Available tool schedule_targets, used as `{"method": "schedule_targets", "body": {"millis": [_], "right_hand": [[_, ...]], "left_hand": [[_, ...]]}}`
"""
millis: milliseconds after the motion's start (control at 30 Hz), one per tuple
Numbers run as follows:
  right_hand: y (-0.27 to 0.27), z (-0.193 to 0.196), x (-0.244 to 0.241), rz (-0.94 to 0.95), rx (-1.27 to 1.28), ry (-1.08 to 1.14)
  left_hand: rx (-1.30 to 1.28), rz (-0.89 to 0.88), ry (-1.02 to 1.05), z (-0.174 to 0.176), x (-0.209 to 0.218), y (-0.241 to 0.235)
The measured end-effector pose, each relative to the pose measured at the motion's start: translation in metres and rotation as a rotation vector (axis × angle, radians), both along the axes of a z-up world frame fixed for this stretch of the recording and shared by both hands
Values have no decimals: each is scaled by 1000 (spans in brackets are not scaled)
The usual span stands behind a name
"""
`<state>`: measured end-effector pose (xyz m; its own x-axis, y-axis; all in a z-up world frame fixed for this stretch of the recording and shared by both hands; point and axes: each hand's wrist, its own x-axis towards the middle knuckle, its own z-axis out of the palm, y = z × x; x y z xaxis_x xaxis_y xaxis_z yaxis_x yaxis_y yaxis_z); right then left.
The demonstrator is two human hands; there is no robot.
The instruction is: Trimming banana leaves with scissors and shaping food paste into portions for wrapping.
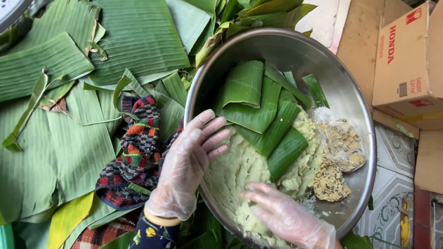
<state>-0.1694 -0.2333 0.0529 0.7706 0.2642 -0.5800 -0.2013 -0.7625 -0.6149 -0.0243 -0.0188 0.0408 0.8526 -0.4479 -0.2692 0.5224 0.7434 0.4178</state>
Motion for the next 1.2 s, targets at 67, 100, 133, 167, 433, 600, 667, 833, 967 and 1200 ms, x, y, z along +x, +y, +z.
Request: {"method": "schedule_targets", "body": {"millis": [67, 100, 133, 167, 433, 600, 667, 833, 967, 1200], "right_hand": [[18, 1, 5, 127, -48, 172], [21, -8, -6, 129, -47, 166], [23, -18, -17, -29, -91, 111], [26, -29, -29, -188, -129, 57], [44, 81, 47, -991, 205, -184], [65, -7, 60, -108, 8, -538], [65, -16, 56, -401, -124, -309], [55, 41, 81, -467, -98, -147], [44, 93, 79, -594, 112, -203], [55, -1, 31, -390, -253, 350]], "left_hand": [[77, -24, 68, 10, 2, -6], [79, -21, 62, -1, 2, -11], [114, -32, 52, -12, 2, -16], [153, -44, 44, -24, 1, -21], [64, -282, 145, -24, -24, -48], [-15, -151, 364, 2, -18, -47], [209, -227, 315, 15, -18, -49], [95, -265, 100, -18, -27, -54], [-37, -231, 187, -17, -26, -45], [180, 36, 280, -33, -29, -60]]}}
